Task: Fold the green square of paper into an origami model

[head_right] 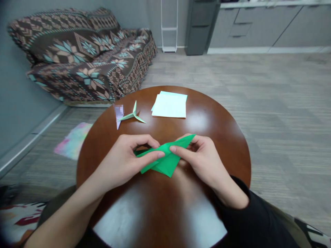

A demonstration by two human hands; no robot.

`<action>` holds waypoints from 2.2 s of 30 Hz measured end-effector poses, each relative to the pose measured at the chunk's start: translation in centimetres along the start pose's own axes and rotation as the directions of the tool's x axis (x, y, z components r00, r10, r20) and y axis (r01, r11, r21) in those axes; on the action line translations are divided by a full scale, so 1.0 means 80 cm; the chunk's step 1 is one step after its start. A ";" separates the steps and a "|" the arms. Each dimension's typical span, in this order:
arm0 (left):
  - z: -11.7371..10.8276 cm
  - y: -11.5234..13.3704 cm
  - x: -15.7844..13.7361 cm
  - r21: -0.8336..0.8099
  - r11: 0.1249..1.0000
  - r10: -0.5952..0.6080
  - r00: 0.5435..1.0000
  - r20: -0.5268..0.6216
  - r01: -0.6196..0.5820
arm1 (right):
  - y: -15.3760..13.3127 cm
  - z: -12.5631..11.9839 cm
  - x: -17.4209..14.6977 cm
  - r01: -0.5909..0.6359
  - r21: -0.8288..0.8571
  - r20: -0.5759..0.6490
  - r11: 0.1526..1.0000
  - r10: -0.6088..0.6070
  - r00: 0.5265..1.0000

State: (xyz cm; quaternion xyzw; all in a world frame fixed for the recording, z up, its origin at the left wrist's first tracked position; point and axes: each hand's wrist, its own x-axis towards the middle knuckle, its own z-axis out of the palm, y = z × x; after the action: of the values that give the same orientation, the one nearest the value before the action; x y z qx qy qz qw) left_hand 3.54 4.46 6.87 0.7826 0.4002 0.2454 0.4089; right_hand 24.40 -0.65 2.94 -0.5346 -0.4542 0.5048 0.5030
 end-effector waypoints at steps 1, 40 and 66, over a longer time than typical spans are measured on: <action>0.001 0.001 0.000 -0.021 1.000 -0.011 1.000 -0.009 0.011 | 0.000 0.000 0.000 0.000 0.003 -0.006 1.000 0.000 1.000; -0.004 -0.013 0.001 0.017 0.999 -0.039 0.997 0.067 0.038 | -0.013 -0.005 -0.009 0.362 -0.374 -0.005 0.854 -0.392 0.920; -0.015 -0.003 -0.005 0.036 0.999 0.001 1.000 0.005 -0.001 | -0.025 -0.019 -0.003 0.148 -0.124 -0.093 0.981 -0.160 0.983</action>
State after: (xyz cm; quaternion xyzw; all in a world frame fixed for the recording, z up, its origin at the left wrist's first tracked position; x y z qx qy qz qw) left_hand 2.36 4.72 7.34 0.7906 0.4030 0.2365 0.3956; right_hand 25.96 -0.87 4.90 -0.5516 -0.4966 0.4087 0.5312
